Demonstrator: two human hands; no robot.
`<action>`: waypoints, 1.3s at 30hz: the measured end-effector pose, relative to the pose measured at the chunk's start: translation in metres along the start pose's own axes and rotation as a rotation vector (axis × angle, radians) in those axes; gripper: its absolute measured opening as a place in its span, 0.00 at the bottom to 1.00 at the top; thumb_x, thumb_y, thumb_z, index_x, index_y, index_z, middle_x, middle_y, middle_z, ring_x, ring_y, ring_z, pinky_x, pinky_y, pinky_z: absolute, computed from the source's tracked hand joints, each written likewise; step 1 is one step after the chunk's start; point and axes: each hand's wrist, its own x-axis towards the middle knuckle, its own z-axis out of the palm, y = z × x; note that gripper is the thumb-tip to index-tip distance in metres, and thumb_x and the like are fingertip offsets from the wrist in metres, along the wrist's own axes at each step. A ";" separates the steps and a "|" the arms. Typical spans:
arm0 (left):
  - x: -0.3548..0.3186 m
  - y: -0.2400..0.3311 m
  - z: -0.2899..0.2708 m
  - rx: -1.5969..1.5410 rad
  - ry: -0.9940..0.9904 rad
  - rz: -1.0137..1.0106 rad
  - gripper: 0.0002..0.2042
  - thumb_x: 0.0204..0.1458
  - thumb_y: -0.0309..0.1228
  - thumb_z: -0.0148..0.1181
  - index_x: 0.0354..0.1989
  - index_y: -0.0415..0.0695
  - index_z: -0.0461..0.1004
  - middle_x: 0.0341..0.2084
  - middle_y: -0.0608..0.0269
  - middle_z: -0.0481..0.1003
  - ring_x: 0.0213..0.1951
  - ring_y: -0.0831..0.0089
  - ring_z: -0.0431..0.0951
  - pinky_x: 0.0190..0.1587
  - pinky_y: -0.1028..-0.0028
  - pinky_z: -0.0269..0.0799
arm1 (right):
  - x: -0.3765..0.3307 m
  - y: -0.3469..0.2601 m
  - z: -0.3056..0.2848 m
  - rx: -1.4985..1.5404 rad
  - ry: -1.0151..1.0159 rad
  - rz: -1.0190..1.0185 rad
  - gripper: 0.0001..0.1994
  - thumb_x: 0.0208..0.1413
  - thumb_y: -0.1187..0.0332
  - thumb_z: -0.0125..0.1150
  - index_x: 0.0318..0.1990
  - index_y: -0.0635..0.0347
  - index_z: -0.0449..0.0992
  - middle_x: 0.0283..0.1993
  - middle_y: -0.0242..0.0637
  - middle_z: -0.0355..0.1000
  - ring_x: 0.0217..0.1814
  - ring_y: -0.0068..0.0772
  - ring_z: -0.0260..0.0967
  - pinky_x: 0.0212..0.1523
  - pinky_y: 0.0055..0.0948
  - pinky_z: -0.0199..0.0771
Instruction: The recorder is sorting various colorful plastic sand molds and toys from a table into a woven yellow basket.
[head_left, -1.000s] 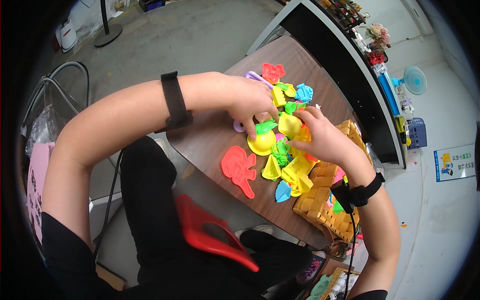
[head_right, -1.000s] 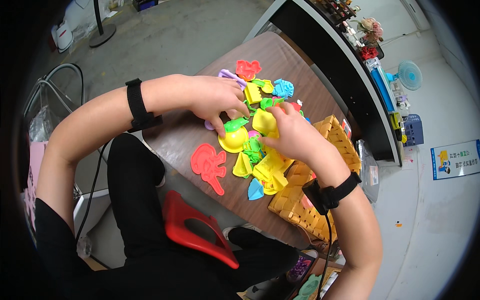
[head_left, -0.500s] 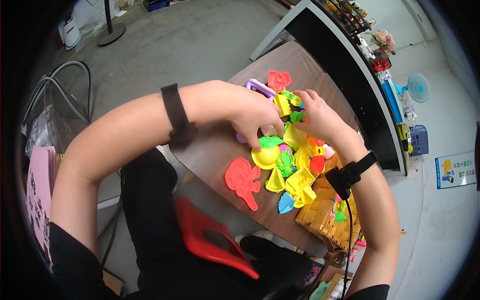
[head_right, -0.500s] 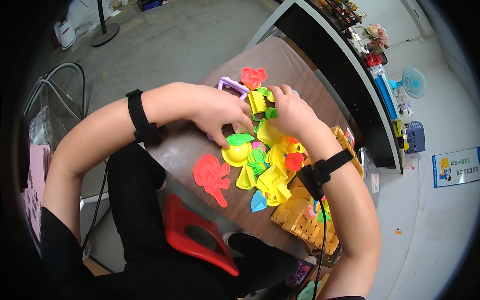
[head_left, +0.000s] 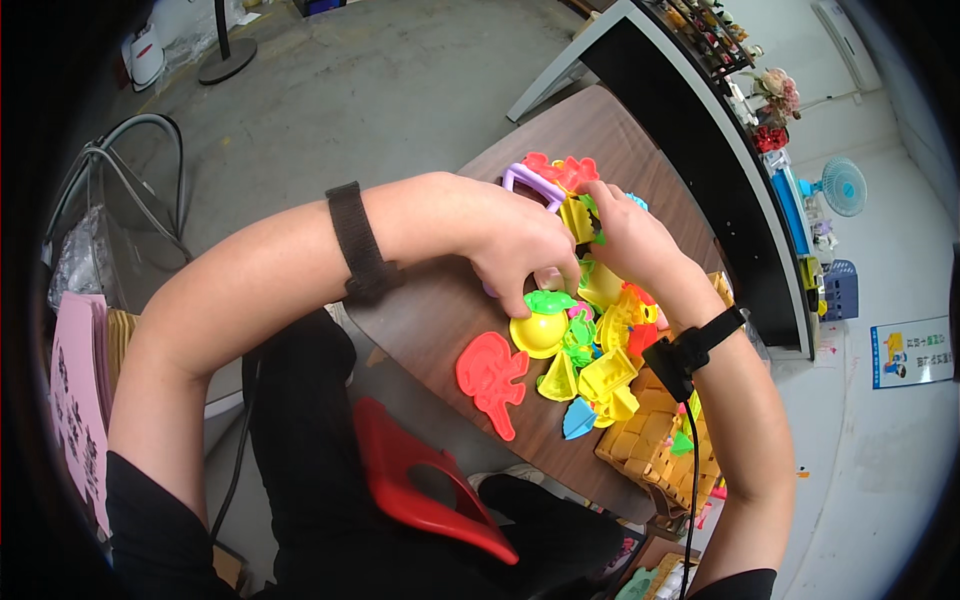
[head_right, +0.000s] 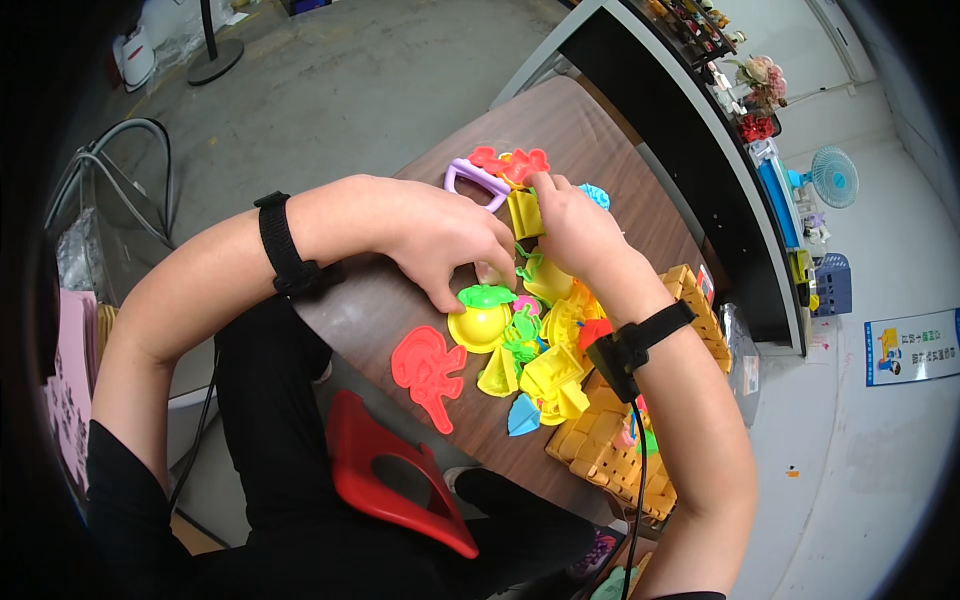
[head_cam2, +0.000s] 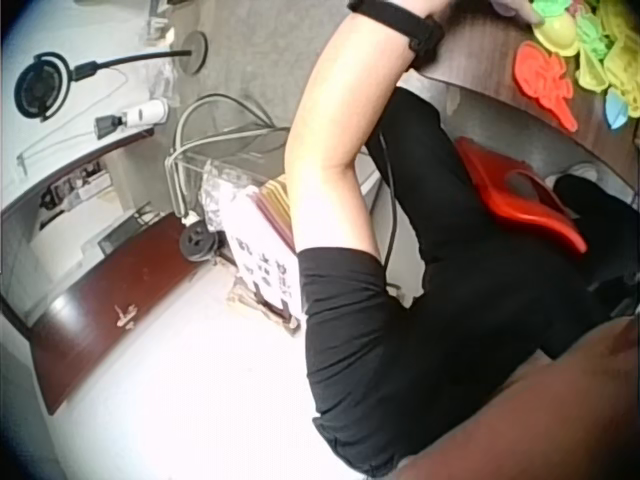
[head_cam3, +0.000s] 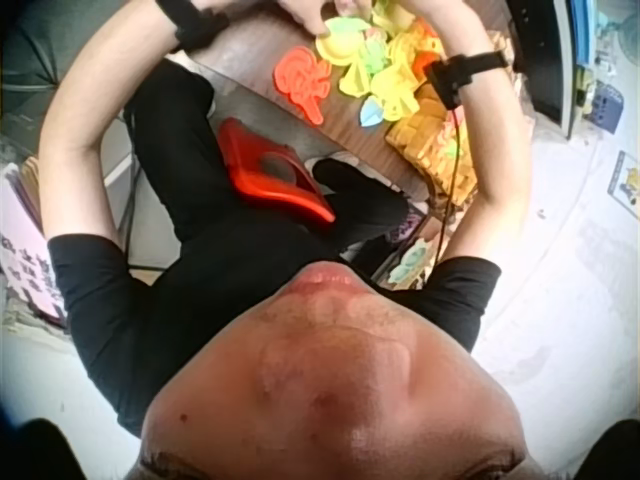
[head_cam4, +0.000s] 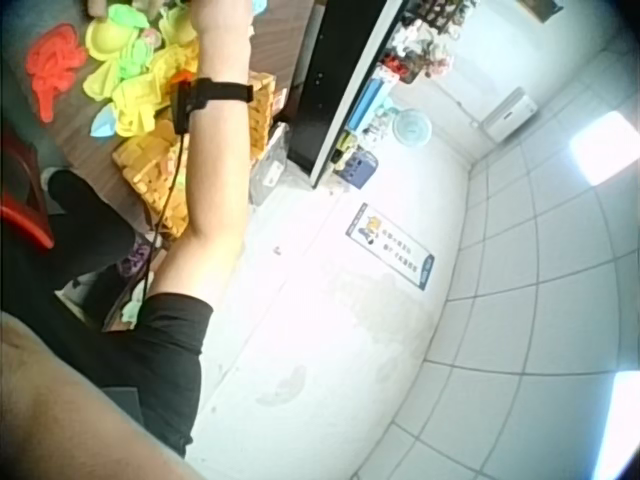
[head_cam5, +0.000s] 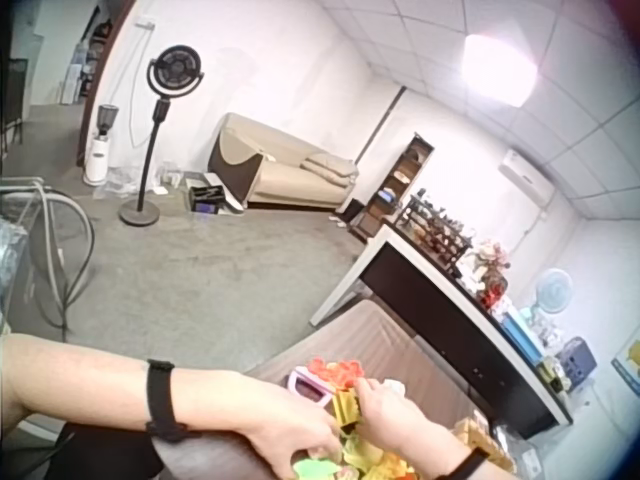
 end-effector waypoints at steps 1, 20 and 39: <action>0.000 -0.002 -0.001 -0.007 0.004 -0.003 0.13 0.70 0.37 0.56 0.53 0.41 0.76 0.41 0.64 0.79 0.39 0.75 0.78 0.43 0.71 0.78 | -0.001 0.006 0.002 -0.001 -0.001 0.002 0.37 0.48 0.79 0.76 0.67 0.61 0.68 0.64 0.52 0.76 0.66 0.58 0.76 0.62 0.49 0.81; -0.010 -0.001 -0.007 -0.110 0.090 0.000 0.14 0.73 0.39 0.52 0.54 0.42 0.75 0.42 0.64 0.78 0.39 0.74 0.77 0.42 0.72 0.77 | 0.043 -0.007 -0.016 0.069 -0.006 -0.048 0.34 0.53 0.80 0.67 0.70 0.49 0.74 0.70 0.51 0.72 0.68 0.57 0.75 0.64 0.46 0.82; -0.024 -0.012 0.011 -0.210 0.145 -0.016 0.15 0.76 0.41 0.49 0.55 0.42 0.75 0.42 0.63 0.77 0.38 0.74 0.76 0.42 0.72 0.76 | 0.064 0.016 -0.026 0.121 0.072 -0.192 0.31 0.53 0.79 0.74 0.67 0.50 0.80 0.56 0.52 0.79 0.60 0.60 0.79 0.62 0.46 0.82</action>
